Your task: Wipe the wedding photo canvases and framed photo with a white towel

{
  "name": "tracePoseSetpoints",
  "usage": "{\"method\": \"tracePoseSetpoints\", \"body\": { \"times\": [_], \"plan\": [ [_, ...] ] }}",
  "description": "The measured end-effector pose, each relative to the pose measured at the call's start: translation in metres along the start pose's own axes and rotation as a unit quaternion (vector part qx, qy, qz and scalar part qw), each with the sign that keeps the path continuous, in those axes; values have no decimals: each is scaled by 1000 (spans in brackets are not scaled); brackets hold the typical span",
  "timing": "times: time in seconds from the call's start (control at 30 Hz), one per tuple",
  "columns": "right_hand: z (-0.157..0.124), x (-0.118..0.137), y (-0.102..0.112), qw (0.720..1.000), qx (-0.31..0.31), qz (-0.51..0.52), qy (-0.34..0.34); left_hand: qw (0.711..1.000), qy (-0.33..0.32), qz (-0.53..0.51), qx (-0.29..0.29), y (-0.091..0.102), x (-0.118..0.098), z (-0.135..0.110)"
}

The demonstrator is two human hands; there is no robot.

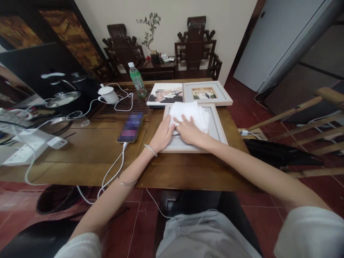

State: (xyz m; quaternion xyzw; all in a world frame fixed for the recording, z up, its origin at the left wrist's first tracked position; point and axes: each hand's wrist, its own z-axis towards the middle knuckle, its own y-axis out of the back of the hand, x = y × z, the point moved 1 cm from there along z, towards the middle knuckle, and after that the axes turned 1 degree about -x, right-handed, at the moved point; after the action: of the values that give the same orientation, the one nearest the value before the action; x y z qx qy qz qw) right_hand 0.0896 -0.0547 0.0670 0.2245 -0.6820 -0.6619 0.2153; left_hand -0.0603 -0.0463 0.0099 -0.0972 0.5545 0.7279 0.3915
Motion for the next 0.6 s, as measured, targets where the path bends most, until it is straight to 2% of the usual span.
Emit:
{"method": "tracePoseSetpoints", "body": {
  "times": [0.1,0.17,0.3,0.37,0.47,0.6],
  "plan": [
    [-40,8,13,996,67,16,48,1000,8,8,5,0,-1,-1],
    [-64,10,22,992,87,30,80,1000,4,26,11,-1,0,0],
    [-87,15,29,992,60,46,105,996,-30,80,22,-3,4,1],
    [-82,15,23,994,51,46,86,994,-43,97,23,-4,8,2],
    [-60,2,9,997,42,39,51,992,-54,109,21,-5,12,2],
    [-25,-37,3,998,-58,4,0,993,-54,103,17,-6,14,2]
  ]
}}
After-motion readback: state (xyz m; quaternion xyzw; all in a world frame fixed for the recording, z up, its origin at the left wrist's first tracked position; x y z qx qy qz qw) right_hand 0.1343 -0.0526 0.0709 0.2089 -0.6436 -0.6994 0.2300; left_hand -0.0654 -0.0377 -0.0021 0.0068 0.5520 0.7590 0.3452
